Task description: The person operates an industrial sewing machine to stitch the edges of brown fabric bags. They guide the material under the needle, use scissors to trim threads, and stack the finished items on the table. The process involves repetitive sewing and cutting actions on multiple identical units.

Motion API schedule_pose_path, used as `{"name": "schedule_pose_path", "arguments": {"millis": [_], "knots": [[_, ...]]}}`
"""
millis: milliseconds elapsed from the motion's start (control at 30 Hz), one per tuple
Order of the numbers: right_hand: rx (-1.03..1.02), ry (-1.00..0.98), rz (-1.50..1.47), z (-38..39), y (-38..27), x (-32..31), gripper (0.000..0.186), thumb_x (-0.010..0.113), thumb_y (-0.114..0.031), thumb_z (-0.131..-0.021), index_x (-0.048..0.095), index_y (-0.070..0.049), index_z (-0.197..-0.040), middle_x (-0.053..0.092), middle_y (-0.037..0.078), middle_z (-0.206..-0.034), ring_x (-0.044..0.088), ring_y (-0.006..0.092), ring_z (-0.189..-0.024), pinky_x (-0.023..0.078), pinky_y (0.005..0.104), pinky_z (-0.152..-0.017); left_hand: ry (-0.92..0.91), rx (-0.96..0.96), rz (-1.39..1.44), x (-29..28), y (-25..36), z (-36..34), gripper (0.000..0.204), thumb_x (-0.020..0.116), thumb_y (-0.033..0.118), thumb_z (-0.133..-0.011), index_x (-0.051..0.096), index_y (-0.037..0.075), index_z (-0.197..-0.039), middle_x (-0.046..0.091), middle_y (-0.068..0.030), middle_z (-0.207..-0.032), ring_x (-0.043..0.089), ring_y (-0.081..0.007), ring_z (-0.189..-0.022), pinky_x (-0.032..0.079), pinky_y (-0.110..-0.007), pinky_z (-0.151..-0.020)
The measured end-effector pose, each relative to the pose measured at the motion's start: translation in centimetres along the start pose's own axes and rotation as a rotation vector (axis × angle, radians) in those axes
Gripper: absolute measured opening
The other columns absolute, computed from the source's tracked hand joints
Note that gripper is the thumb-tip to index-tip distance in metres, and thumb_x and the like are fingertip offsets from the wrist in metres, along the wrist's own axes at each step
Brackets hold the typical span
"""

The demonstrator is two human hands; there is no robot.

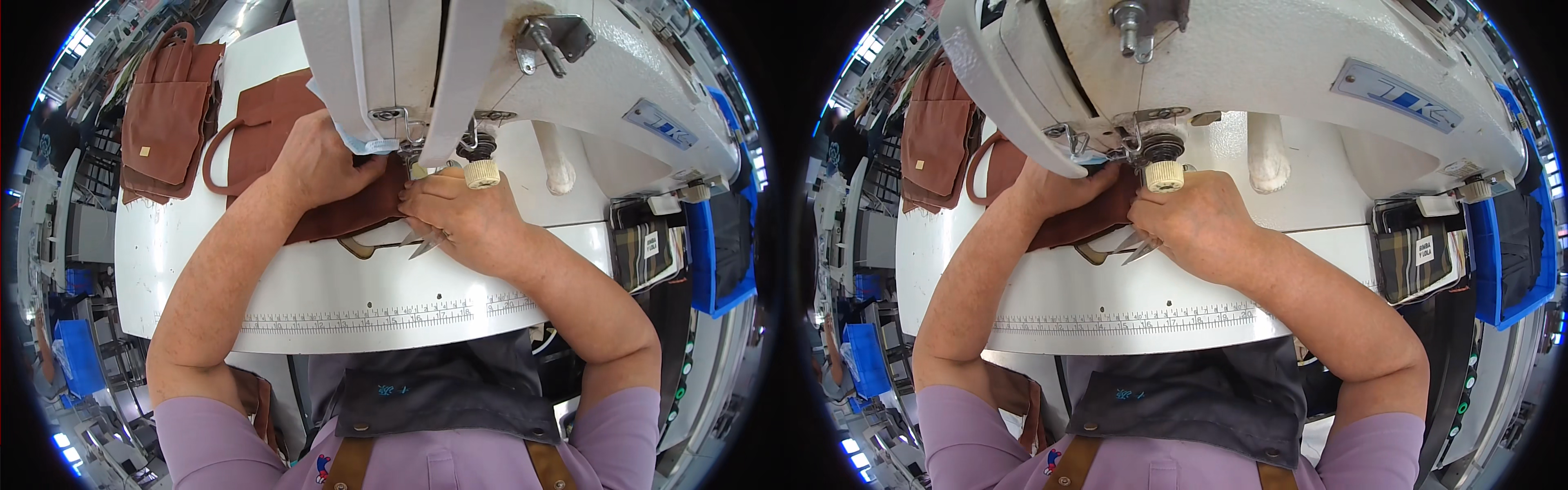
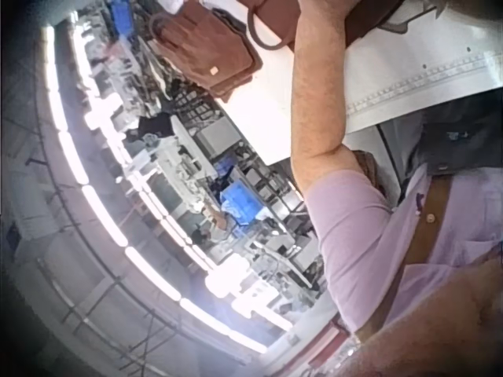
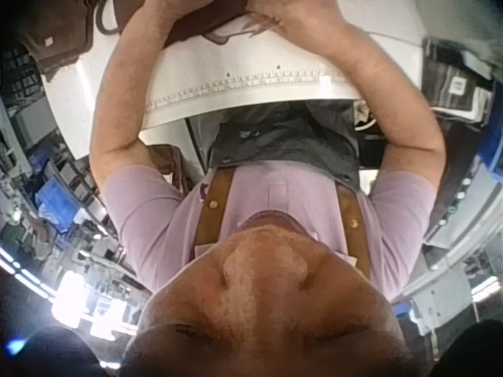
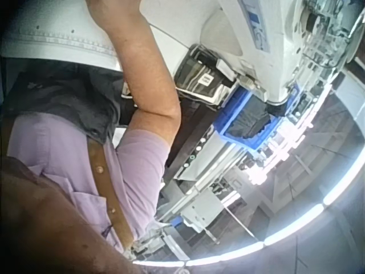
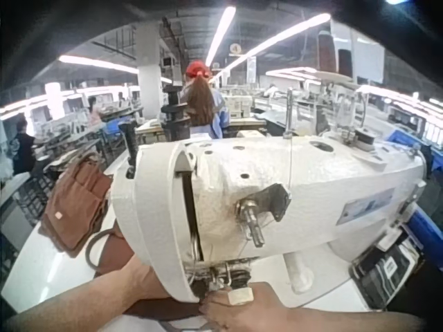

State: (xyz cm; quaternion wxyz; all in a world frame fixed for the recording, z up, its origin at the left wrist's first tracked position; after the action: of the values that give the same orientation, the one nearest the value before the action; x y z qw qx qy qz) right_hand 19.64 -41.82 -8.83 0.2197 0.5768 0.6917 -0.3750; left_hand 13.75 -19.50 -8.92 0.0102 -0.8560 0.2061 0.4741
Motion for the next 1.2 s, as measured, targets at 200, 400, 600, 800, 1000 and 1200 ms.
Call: {"name": "schedule_pose_path", "arguments": {"millis": [200, 400, 600, 800, 1000, 1200], "knots": [[0.026, -0.055, 0.038, 0.4, -0.1, 0.1, 0.009, 0.075, -0.014, -0.078, 0.067, -0.012, -0.082, 0.067, 0.001, -0.085, 0.068, 0.0235, -0.075, 0.054, 0.0390, -0.061, -0.021, -0.041, -0.051, -1.1, 0.4, 0.4, 0.027, 0.081, 0.014, -0.077, 0.075, 0.008, -0.103, 0.074, -0.0094, -0.098, 0.070, -0.0314, -0.096, 0.058, -0.043, -0.085], [0.041, -0.083, -0.010, 0.5, -0.1, -0.9, 0.012, 0.076, -0.019, -0.080, 0.066, -0.011, -0.080, 0.065, 0.002, -0.081, 0.067, 0.0259, -0.074, 0.053, 0.0409, -0.061, -0.125, -0.055, 0.210, -2.5, 4.7, 3.6, 0.022, 0.081, 0.013, -0.083, 0.079, 0.008, -0.104, 0.075, -0.0088, -0.115, 0.070, -0.0284, -0.109, 0.055, -0.045, -0.103], [0.047, -0.191, 0.023, 0.8, 0.0, -2.1, 0.018, 0.084, -0.019, -0.080, 0.075, -0.016, -0.095, 0.069, -0.006, -0.097, 0.069, 0.0196, -0.081, 0.053, 0.0353, -0.058, -0.174, -0.057, 0.294, -2.2, 5.6, 4.4, 0.026, 0.082, 0.008, -0.082, 0.081, 0.011, -0.108, 0.073, -0.0067, -0.126, 0.069, -0.0267, -0.119, 0.051, -0.047, -0.110], [0.131, -0.124, 0.009, 0.6, 0.4, -1.7, 0.018, 0.081, -0.017, -0.082, 0.077, -0.012, -0.099, 0.070, 0.004, -0.089, 0.069, 0.0266, -0.080, 0.056, 0.0405, -0.065, -0.158, -0.105, 0.353, -2.2, 4.6, 3.5, 0.024, 0.080, 0.005, -0.083, 0.081, 0.008, -0.107, 0.072, -0.0083, -0.126, 0.069, -0.0271, -0.117, 0.056, -0.039, -0.102], [0.192, -0.112, 0.091, 0.5, 0.7, -1.2, 0.022, 0.078, -0.019, -0.086, 0.078, -0.013, -0.107, 0.070, 0.010, -0.085, 0.069, 0.0297, -0.076, 0.056, 0.0433, -0.064, -0.141, -0.147, 0.380, -1.3, 2.8, 2.7, 0.025, 0.079, 0.003, -0.084, 0.081, 0.007, -0.109, 0.076, -0.0110, -0.118, 0.074, -0.0274, -0.104, 0.061, -0.036, -0.089], [0.217, -0.141, 0.168, 0.4, 0.3, -1.3, 0.025, 0.076, -0.021, -0.089, 0.077, -0.013, -0.113, 0.070, 0.010, -0.084, 0.068, 0.0297, -0.076, 0.056, 0.0436, -0.063, -0.116, -0.164, 0.333, -1.2, 1.8, 2.0, 0.024, 0.080, 0.006, -0.085, 0.081, 0.007, -0.109, 0.080, -0.0098, -0.100, 0.076, -0.0261, -0.088, 0.061, -0.034, -0.080]]}}
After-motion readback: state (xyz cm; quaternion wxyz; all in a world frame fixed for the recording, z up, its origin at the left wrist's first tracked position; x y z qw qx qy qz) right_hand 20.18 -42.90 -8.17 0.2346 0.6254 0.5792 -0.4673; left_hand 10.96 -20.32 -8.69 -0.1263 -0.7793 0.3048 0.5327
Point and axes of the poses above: each hand's wrist, its own z-axis away from the middle knuckle, its own x-axis out of the palm, y = z × x, the point moved 1 cm from there along -z, towards the middle knuckle
